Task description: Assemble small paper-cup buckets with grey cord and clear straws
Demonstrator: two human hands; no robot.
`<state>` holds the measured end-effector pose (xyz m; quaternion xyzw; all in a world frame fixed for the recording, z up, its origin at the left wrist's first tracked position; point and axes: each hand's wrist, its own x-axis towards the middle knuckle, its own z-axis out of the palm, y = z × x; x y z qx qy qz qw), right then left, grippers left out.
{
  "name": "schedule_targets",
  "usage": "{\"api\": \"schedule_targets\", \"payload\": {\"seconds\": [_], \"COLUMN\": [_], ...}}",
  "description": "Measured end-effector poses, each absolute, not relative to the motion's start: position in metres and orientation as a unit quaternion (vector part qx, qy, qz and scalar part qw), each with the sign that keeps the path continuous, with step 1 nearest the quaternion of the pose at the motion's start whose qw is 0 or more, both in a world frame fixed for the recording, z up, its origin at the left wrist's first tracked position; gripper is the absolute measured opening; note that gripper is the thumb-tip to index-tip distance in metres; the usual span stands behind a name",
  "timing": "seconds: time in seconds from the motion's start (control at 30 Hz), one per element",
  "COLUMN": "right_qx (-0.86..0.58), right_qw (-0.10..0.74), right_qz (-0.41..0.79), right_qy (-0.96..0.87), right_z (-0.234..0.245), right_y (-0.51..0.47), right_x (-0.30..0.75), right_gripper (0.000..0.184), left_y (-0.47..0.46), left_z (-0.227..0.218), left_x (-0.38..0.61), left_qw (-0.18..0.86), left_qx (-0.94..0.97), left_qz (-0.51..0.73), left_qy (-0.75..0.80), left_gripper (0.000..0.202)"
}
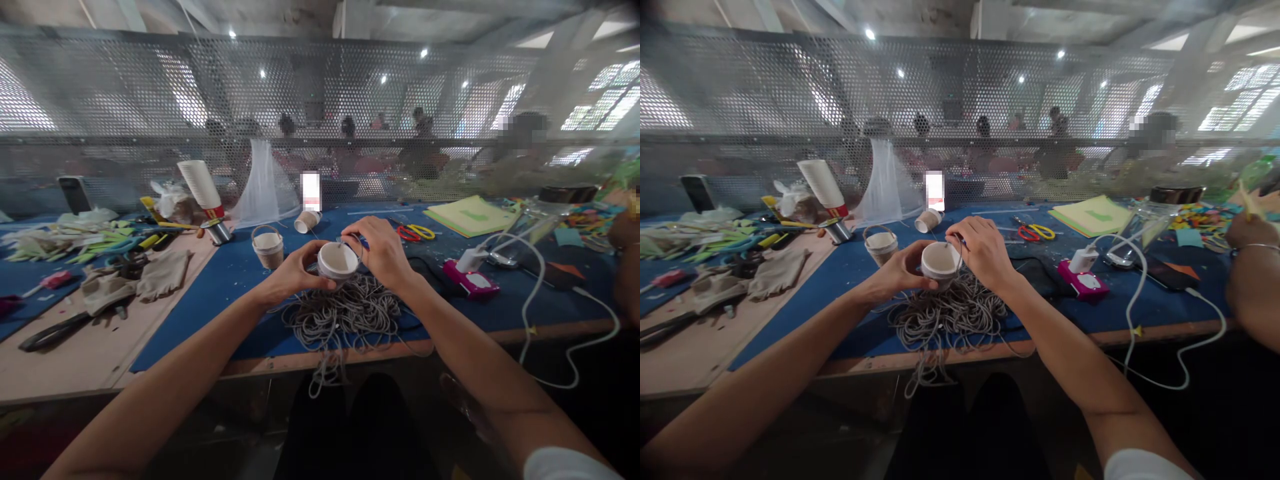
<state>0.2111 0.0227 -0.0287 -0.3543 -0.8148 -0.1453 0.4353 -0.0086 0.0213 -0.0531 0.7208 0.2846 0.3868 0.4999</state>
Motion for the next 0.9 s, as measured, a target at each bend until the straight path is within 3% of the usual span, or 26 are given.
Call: {"api": "schedule_targets", "payload": {"seconds": [0.9], "right_qx": [-0.358], "right_qw": [0.397], "right_qz": [-0.175], "right_qy": [-0.827], "right_z": [-0.0377], "right_y": [0.0311], "right_x": [0.2087], "right_gripper": [0.013], "left_y": [0.0263], "left_z": [-0.0626], "left_x": [-0.0050], "left_qw": [0.481], "left_qx": [0.732], "left_qz": [0.386], "left_qy": [0.288], "left_gripper": [0.076]}}
